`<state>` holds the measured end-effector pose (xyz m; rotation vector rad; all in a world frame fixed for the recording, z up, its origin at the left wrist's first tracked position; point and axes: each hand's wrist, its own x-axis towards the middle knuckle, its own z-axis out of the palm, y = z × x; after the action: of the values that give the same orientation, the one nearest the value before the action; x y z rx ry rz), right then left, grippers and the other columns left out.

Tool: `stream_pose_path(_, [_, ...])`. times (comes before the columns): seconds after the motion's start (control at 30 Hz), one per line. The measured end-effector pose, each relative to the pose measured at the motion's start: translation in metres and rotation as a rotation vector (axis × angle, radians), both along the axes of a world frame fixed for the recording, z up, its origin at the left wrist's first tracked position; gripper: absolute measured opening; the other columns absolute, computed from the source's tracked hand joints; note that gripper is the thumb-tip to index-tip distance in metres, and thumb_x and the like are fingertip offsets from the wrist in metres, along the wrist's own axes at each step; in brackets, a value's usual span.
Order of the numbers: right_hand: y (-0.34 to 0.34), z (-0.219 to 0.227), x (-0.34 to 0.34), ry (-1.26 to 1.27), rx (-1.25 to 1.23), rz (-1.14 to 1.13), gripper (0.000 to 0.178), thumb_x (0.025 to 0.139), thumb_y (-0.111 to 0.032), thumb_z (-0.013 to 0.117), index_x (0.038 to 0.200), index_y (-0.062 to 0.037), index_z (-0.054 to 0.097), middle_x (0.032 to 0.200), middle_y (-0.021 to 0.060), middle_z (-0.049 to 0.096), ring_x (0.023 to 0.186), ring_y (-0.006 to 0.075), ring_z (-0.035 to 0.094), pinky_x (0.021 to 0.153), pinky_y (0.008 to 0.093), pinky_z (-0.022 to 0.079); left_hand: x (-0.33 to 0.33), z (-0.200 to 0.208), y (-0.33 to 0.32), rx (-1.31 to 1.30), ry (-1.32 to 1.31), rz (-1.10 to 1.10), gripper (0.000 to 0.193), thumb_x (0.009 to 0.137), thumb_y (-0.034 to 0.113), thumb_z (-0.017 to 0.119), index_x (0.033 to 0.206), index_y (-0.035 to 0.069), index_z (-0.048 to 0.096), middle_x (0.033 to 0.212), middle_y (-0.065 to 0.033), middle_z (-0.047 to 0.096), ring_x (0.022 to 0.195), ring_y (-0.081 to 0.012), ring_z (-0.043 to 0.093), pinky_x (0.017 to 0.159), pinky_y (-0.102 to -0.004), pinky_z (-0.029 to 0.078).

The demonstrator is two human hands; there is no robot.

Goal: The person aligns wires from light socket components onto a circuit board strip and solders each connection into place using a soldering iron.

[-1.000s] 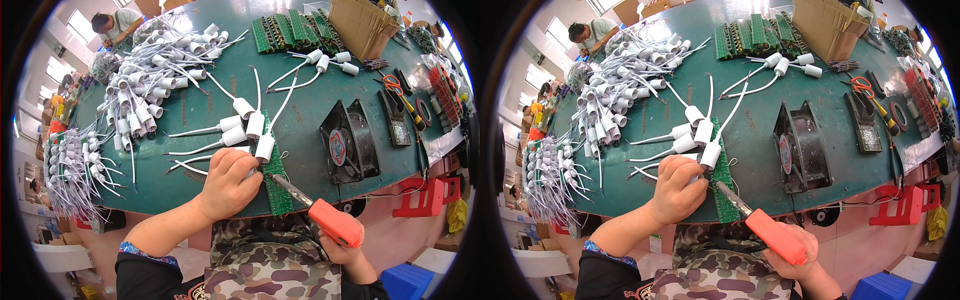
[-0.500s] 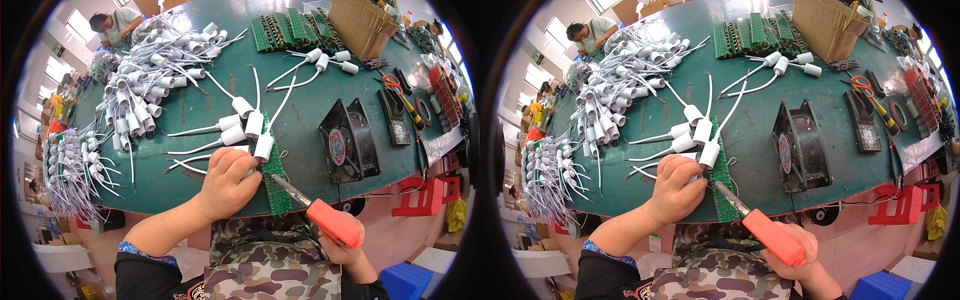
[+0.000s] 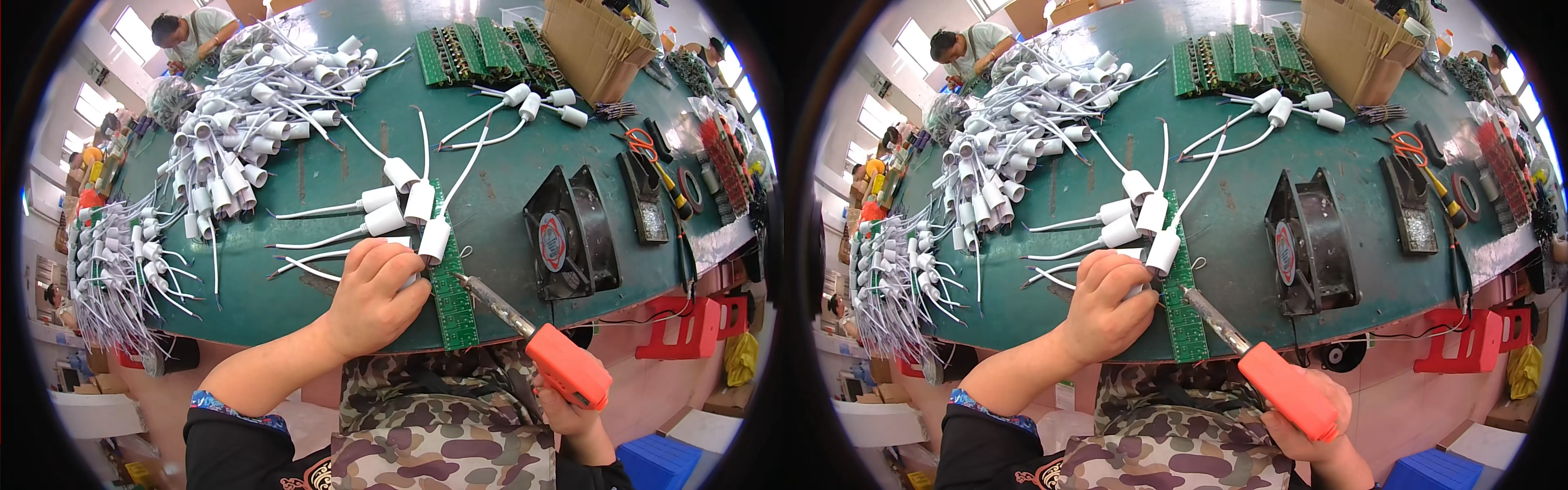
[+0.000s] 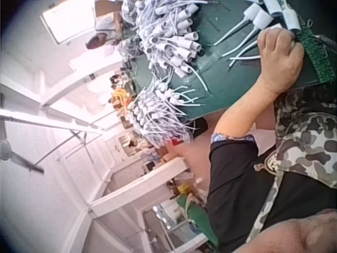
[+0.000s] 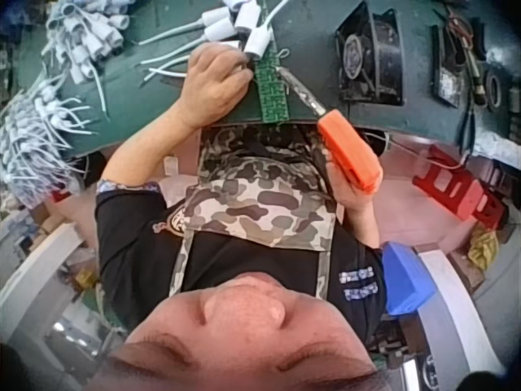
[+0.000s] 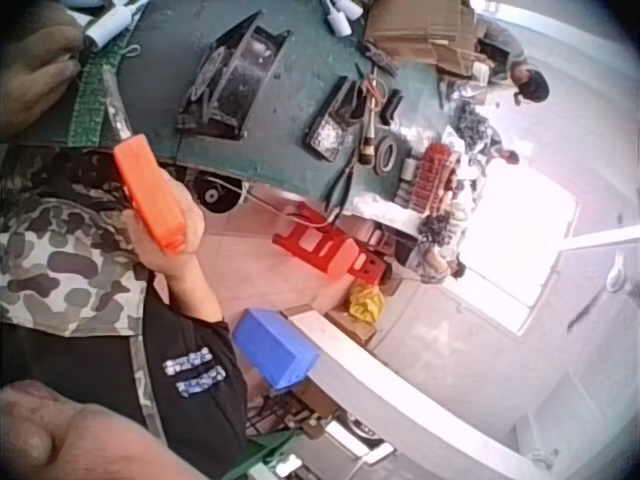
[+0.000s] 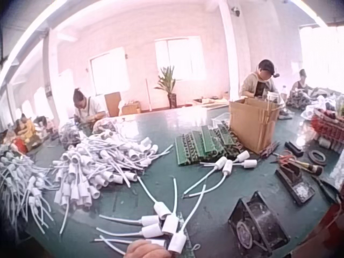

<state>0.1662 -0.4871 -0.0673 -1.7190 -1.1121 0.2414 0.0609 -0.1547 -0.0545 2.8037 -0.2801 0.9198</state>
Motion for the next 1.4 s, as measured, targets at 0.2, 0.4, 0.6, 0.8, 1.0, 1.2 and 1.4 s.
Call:
stream_pose_path(0.2, [-0.001, -0.009, -0.001, 0.004, 0.064, -0.013, 0.052, 0.081, -0.019, 0.084, 0.122, 0.0031, 0.062, 0.105, 0.0142, 0.072, 0.083, 0.0286, 0.073, 0.075, 0.0366, 0.059, 0.0, 0.002, -0.001, -0.009, 0.014, -0.005, 0.028, 0.064, 0.004, 0.077, 0.089, 0.007, 0.065, 0.108, -0.0083, 0.059, 0.104, -0.0299, 0.059, 0.092, -0.047, 0.046])
stream_pose_path(0.4, [-0.002, -0.012, 0.001, -0.019, 0.088, 0.005, 0.057, 0.08, -0.019, 0.085, 0.125, 0.004, 0.059, 0.11, 0.0167, 0.072, 0.089, 0.0297, 0.075, 0.08, 0.0378, 0.06, 0.001, 0.003, -0.001, -0.011, 0.022, -0.018, 0.029, 0.064, 0.003, 0.077, 0.091, 0.006, 0.066, 0.109, -0.0093, 0.059, 0.104, -0.0307, 0.059, 0.092, -0.0467, 0.046])
stream_pose_path(0.6, [0.001, -0.008, 0.002, -0.052, 0.113, 0.004, 0.058, 0.079, -0.017, 0.085, 0.125, 0.0054, 0.057, 0.11, 0.0176, 0.072, 0.089, 0.0313, 0.075, 0.079, 0.0382, 0.061, 0.001, 0.004, -0.001, -0.056, 0.053, -0.047, 0.029, 0.067, 0.0, 0.078, 0.093, 0.003, 0.065, 0.109, -0.011, 0.059, 0.104, -0.0323, 0.059, 0.091, -0.0464, 0.046])
stream_pose_path(0.8, [0.002, -0.006, 0.002, -0.042, 0.122, 0.011, 0.06, 0.077, -0.015, 0.085, 0.126, 0.0061, 0.057, 0.11, 0.0188, 0.072, 0.088, 0.0325, 0.076, 0.078, 0.0391, 0.061, 0.001, 0.006, 0.004, -0.029, 0.087, -0.086, 0.025, 0.069, 0.005, 0.075, 0.092, 0.003, 0.065, 0.111, -0.0117, 0.057, 0.109, -0.0327, 0.057, 0.093, -0.0484, 0.047])
stream_pose_path(1.0, [0.001, -0.007, 0.003, -0.042, 0.136, 0.014, 0.061, 0.078, -0.015, 0.086, 0.126, 0.0066, 0.056, 0.108, 0.0193, 0.072, 0.087, 0.0335, 0.076, 0.078, 0.0398, 0.061, 0.004, 0.016, 0.014, -0.014, 0.155, -0.186, 0.027, 0.069, -0.002, 0.077, 0.092, 0.003, 0.064, 0.111, -0.0119, 0.059, 0.103, -0.0342, 0.06, 0.088, -0.0455, 0.05])
stream_pose_path(1.2, [0.002, -0.008, 0.002, -0.075, 0.142, -0.003, 0.059, 0.078, -0.017, 0.085, 0.124, 0.0067, 0.057, 0.108, 0.0198, 0.072, 0.087, 0.0338, 0.076, 0.078, 0.0401, 0.062, 0.01, 0.016, 0.019, -0.119, 0.166, -0.263, 0.027, 0.071, -0.003, 0.078, 0.092, 0.003, 0.061, 0.109, -0.0115, 0.061, 0.102, -0.0341, 0.06, 0.089, -0.0458, 0.05])
stream_pose_path(1.4, [0.0, -0.011, -0.001, -0.07, 0.125, -0.027, 0.058, 0.079, -0.018, 0.085, 0.123, 0.0069, 0.057, 0.108, 0.0201, 0.072, 0.086, 0.0337, 0.076, 0.078, 0.0401, 0.062, 0.01, 0.01, 0.013, -0.261, 0.163, -0.207, 0.028, 0.072, -0.003, 0.078, 0.092, 0.004, 0.06, 0.109, -0.0113, 0.061, 0.104, -0.0348, 0.059, 0.093, -0.047, 0.048])
